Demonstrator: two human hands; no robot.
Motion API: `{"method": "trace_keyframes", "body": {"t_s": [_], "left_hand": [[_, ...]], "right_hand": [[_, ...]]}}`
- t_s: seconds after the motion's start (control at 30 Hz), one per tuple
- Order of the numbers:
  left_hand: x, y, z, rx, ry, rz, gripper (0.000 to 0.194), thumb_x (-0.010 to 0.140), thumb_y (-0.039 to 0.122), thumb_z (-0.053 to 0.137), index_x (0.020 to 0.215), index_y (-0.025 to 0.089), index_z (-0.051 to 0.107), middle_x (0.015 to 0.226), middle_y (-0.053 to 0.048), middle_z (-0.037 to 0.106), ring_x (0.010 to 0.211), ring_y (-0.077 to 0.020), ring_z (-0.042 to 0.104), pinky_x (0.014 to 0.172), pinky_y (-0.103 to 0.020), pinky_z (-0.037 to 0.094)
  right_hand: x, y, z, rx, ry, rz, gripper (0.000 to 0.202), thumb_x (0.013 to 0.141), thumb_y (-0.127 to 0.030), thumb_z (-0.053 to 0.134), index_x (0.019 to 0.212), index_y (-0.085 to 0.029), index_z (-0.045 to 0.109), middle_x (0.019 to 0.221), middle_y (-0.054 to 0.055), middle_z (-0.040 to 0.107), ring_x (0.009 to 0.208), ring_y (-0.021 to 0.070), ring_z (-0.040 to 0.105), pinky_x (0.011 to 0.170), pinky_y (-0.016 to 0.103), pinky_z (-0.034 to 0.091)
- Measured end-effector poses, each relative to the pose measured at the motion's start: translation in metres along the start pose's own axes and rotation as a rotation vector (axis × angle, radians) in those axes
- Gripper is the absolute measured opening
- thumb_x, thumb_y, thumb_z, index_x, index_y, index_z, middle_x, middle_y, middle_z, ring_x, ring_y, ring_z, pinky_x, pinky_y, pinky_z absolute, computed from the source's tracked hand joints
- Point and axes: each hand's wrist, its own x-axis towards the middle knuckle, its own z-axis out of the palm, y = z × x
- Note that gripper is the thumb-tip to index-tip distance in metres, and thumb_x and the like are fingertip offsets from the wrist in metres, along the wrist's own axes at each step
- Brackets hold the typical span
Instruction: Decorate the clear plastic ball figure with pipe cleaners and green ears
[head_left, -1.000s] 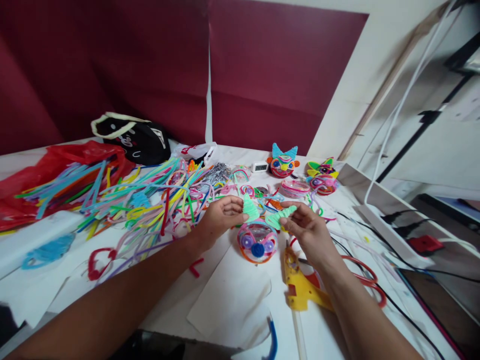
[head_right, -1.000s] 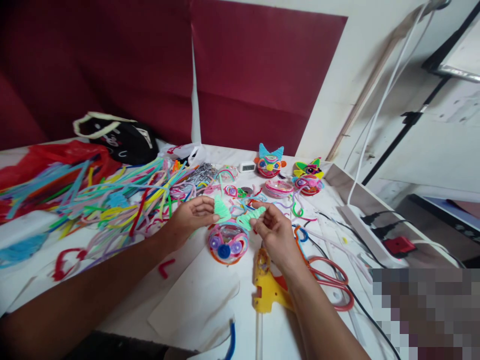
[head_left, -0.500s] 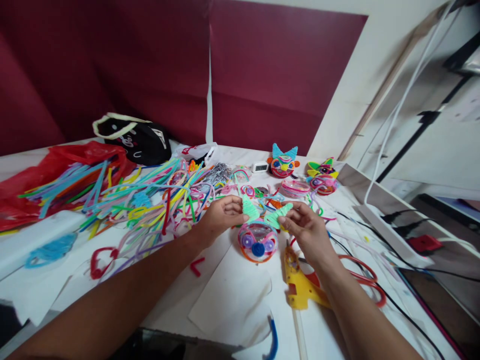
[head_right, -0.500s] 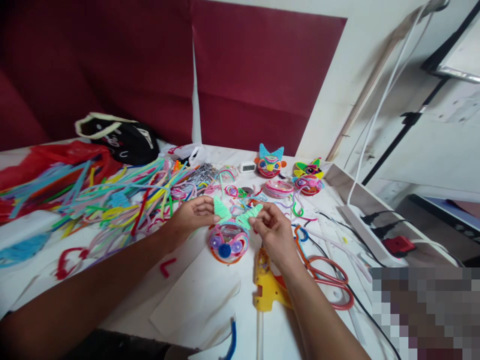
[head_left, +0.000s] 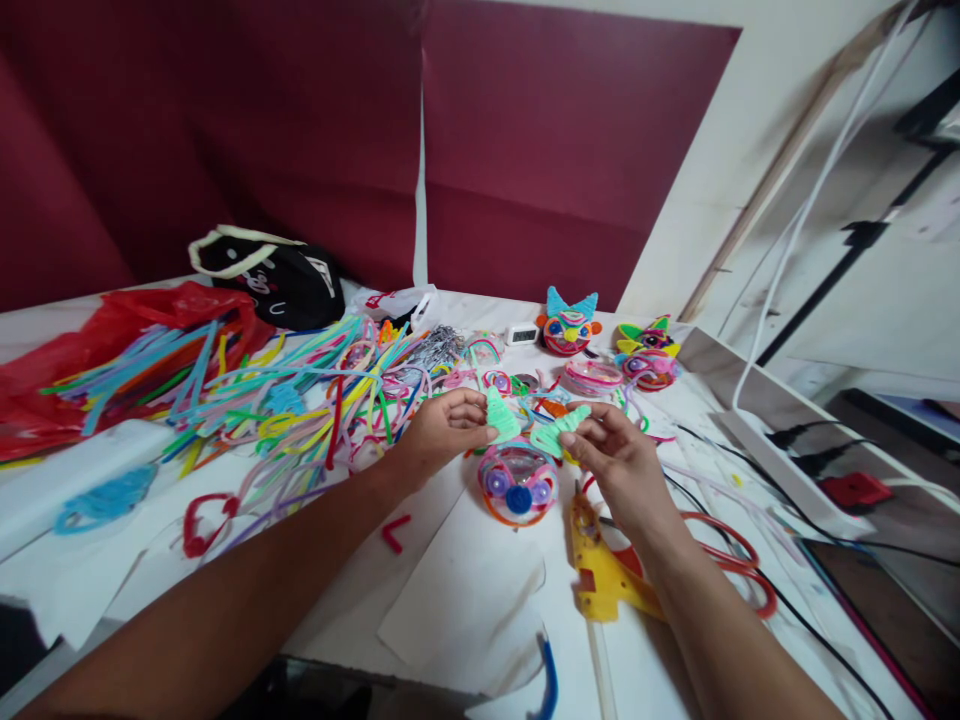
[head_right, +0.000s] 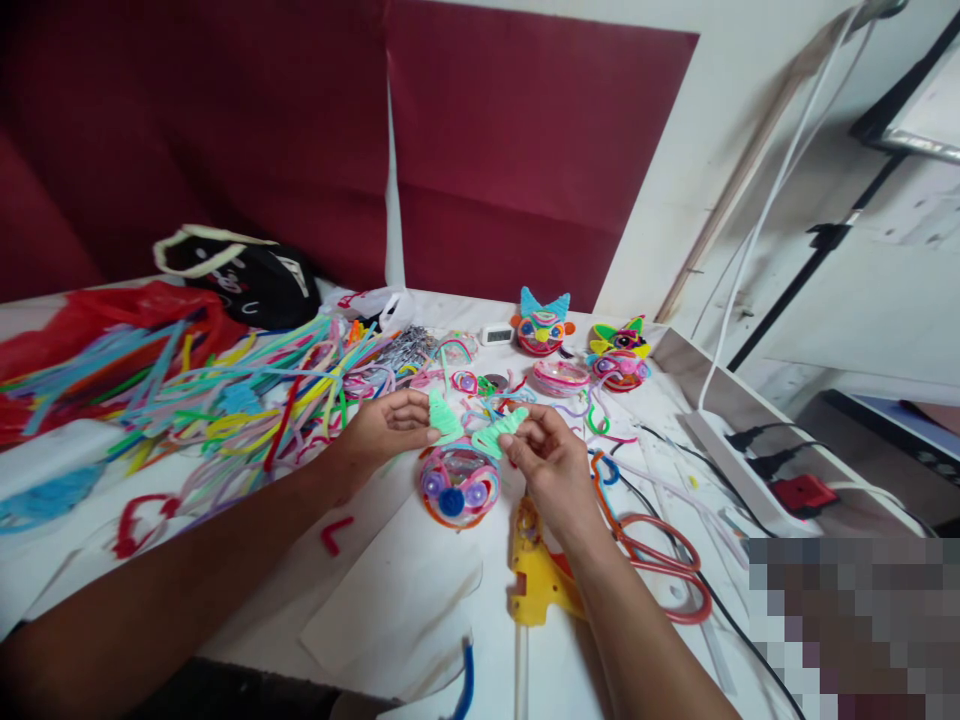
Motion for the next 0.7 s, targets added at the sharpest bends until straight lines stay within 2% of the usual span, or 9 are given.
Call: {"method": "trace_keyframes", "body": {"t_s": [0.27, 0.5, 0.7], "left_hand": [[-0.0024, 0.0053, 0.0008, 0.014, -0.043, -0.002, 0.044, 0.05, 0.026, 0.089, 0.084, 0.015, 0.064, 0.075, 0.0, 0.068, 0.066, -0.011, 0.063, 0.067, -0.023, 0.049], [-0.0008, 0.0045, 0.0001, 0.016, -0.061, 0.003, 0.044, 0.049, 0.027, 0.089, 0.083, 0.015, 0.064, 0.075, 0.0, 0.068, 0.067, -0.0116, 0.063, 0.067, -0.024, 0.05], [0.0009, 0.0022, -0.0023, 0.019, -0.085, 0.009, 0.042, 0.051, 0.026, 0.089, 0.084, 0.015, 0.065, 0.076, 0.0, 0.069, 0.068, -0.0119, 0.064, 0.067, -0.024, 0.05]], "right_hand": [[-0.0005, -0.0034, 0.0015, -0.004, 0.013, 0.021, 0.036, 0.069, -0.032, 0.081, 0.096, -0.023, 0.06, 0.064, -0.007, 0.052, 0.058, 0.0107, 0.048, 0.059, 0.026, 0.04], [0.0013, -0.004, -0.0011, -0.01, 0.071, -0.004, 0.032, 0.067, -0.033, 0.081, 0.088, -0.023, 0.06, 0.062, -0.007, 0.05, 0.058, 0.0102, 0.045, 0.058, 0.025, 0.038], [0.0002, -0.0021, -0.0021, 0.0, 0.037, 0.029, 0.035, 0.067, -0.032, 0.081, 0.094, -0.023, 0.061, 0.063, -0.007, 0.051, 0.058, 0.0112, 0.048, 0.059, 0.026, 0.039]]}}
